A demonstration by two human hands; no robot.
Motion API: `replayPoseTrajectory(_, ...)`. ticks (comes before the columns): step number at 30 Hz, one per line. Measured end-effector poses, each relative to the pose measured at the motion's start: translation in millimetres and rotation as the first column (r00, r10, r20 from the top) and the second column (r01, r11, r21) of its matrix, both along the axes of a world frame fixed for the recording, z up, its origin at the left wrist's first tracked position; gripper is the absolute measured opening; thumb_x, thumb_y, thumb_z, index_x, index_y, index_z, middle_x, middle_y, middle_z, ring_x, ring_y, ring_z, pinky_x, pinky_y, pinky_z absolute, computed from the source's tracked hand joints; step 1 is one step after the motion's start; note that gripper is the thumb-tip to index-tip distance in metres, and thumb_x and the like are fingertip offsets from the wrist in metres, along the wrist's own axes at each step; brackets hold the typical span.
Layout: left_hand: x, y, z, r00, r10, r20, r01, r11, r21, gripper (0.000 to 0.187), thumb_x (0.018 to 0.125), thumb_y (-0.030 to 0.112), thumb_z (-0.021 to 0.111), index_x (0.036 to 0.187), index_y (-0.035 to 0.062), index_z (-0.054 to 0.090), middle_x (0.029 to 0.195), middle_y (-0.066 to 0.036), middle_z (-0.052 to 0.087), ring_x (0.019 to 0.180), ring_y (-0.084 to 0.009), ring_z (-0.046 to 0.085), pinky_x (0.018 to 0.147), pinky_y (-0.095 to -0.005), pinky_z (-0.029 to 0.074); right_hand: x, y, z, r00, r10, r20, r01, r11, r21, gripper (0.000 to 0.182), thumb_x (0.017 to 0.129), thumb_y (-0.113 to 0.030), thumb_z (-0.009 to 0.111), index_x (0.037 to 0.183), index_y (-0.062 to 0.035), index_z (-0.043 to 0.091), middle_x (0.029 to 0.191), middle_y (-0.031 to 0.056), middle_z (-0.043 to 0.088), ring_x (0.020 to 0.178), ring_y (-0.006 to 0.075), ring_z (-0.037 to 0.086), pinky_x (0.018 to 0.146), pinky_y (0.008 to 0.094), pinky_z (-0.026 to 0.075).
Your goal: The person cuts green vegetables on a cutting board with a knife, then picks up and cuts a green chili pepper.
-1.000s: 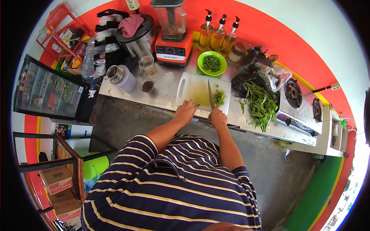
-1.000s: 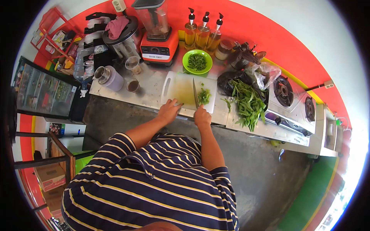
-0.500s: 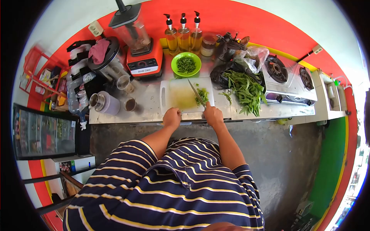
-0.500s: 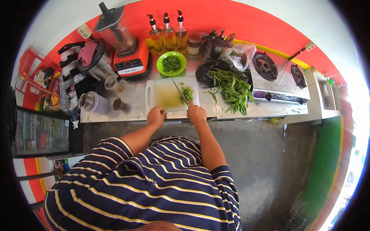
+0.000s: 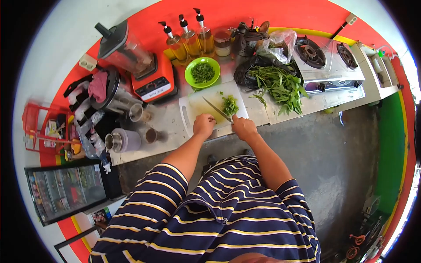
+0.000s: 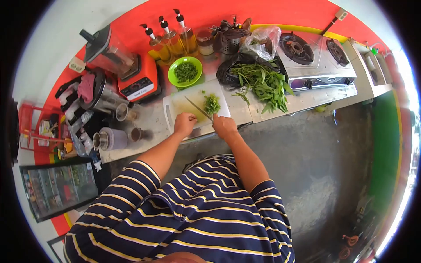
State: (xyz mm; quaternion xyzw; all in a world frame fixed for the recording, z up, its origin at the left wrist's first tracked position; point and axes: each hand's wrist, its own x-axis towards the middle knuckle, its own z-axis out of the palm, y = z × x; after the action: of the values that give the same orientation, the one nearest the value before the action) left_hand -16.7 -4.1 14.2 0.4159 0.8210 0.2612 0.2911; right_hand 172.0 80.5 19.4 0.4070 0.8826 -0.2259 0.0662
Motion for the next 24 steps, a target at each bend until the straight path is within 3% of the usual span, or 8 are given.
replayPoseTrajectory(1, 3.6, 4.4, 0.0, 0.999, 0.012, -0.032, -0.012, 1.0, 0.025, 0.012, 0.083, 0.012, 0.073, 0.093, 0.0072, 0.077, 0.09, -0.01, 0.076, 0.085, -0.0262, 0.073, 0.078, -0.0382, 0.057, -2.0, 2.3, 1.5, 1.0, -0.017, -0.007, 0.017, 1.0, 0.001, 0.026, 0.093, -0.027, 0.058, 0.109, -0.0062, 0.056, 0.093, 0.0223, 0.072, 0.088, 0.0396, 0.07, 0.077, 0.0513, 0.056)
replayPoseTrajectory(8, -2.0, 14.4, -11.0, 0.996, 0.073, -0.05, -0.072, 0.997, 0.016, 0.013, 0.085, 0.013, 0.071, 0.096, 0.0074, 0.075, 0.09, -0.011, 0.076, 0.084, -0.0276, 0.073, 0.078, -0.0387, 0.056, -5.5, 19.4, 9.9, 1.0, 0.0, -0.02, 0.0, 1.0, -0.003, 0.03, 0.093, -0.032, 0.059, 0.103, -0.0044, 0.065, 0.098, 0.0221, 0.072, 0.092, 0.0393, 0.07, 0.082, 0.05, 0.055)
replayPoseTrajectory(17, -0.5, -8.3, -16.4, 0.993, 0.115, -0.041, -0.103, 0.971, 0.216, 0.019, 0.088, 0.013, 0.069, 0.104, 0.0035, 0.074, 0.094, -0.013, 0.074, 0.087, -0.0283, 0.072, 0.081, -0.0375, 0.055, -4.0, 9.7, 17.1, 0.997, 0.021, -0.075, -0.022, 1.0, -0.01, 0.035, 0.095, -0.037, 0.056, 0.099, -0.0036, 0.066, 0.092, 0.0217, 0.072, 0.088, 0.0407, 0.069, 0.079, 0.0517, 0.055)
replayPoseTrajectory(19, -0.9, -15.9, -12.8, 0.989, -0.009, -0.15, 0.046, 0.967, 0.249, 0.019, 0.088, 0.013, 0.066, 0.105, 0.0063, 0.074, 0.103, -0.011, 0.071, 0.095, -0.0326, 0.068, 0.085, -0.0417, 0.053, -6.1, 4.4, 13.4, 0.994, 0.047, -0.096, -0.047, 0.999, 0.002, 0.035, 0.096, -0.037, 0.056, 0.099, -0.0032, 0.066, 0.09, 0.0217, 0.072, 0.087, 0.0409, 0.07, 0.078, 0.0519, 0.055)
replayPoseTrajectory(24, -1.3, -20.9, -3.6, 0.966, -0.122, -0.228, 0.164, 0.97, 0.177, 0.02, 0.086, 0.01, 0.067, 0.104, 0.0043, 0.074, 0.107, -0.011, 0.066, 0.098, -0.0312, 0.065, 0.086, -0.0409, 0.052, -10.3, -7.3, 15.1, 0.993, 0.116, -0.027, -0.115, 0.993, 0.009, 0.035, 0.099, -0.036, 0.054, 0.106, -0.0032, 0.062, 0.088, 0.0201, 0.072, 0.084, 0.0387, 0.071, 0.077, 0.0506, 0.055)
